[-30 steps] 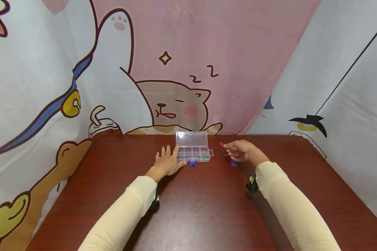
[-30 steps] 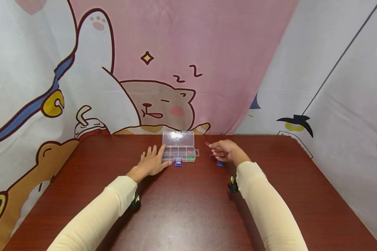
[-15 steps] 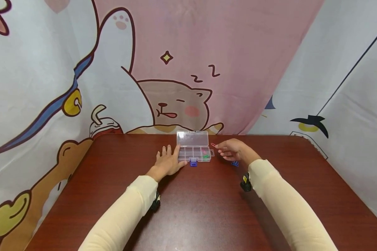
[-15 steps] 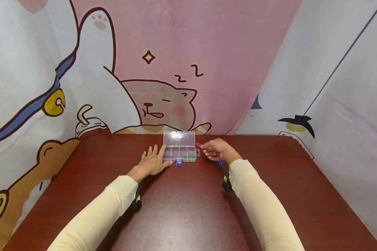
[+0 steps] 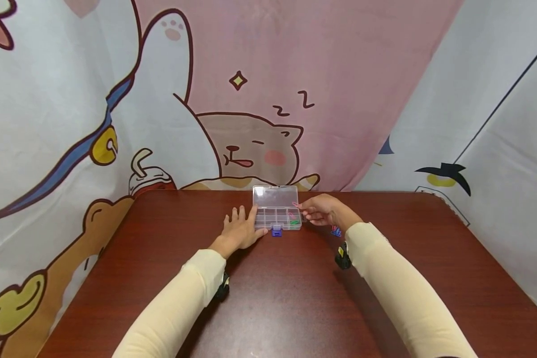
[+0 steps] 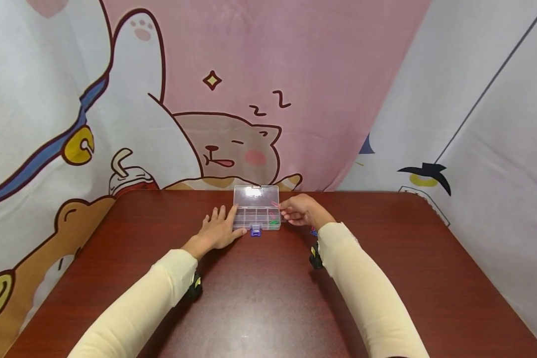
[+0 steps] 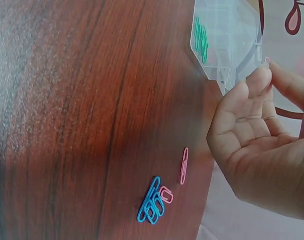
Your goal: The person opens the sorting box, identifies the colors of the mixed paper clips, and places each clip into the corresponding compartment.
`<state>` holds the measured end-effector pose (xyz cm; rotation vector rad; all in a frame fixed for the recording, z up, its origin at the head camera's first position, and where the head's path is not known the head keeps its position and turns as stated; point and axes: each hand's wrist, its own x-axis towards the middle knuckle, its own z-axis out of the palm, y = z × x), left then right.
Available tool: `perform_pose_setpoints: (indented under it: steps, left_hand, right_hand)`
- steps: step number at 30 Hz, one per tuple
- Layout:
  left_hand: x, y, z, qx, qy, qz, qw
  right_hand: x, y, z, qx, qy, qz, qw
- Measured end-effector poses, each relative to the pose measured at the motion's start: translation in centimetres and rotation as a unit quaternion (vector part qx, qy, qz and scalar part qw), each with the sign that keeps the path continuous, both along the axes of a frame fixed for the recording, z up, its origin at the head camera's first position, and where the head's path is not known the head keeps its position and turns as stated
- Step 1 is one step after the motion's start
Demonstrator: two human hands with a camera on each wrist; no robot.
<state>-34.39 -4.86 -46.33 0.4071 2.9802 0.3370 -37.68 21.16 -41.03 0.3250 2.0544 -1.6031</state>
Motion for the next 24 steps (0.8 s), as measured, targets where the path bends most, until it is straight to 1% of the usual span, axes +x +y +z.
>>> perform_pose_setpoints:
  steps: [5, 12, 19, 24]
  left_hand:
    - [0.0, 0.0, 0.0, 0.001, -0.002, 0.0, 1.0]
    - [-0.1, -0.1, -0.1, 0.001, -0.006, -0.001, 1.0]
    - [-0.1, -0.2, -0.2, 0.003, -0.006, -0.001, 1.0]
    - [-0.1, 0.0, -0.2, 0.002, -0.005, -0.002, 1.0]
  right_hand:
    - [-0.1, 0.1, -0.1, 0.0, 0.003, 0.002, 1.0]
    - [-0.2, 0.7, -0.3, -0.002, 0.0, -0.01, 1.0]
    - [0.1, 1.2, 0.0, -0.009, -0.001, -0.014, 1.0]
    - [0.2, 1.6, 0.1, -0.012, 0.002, -0.009, 1.0]
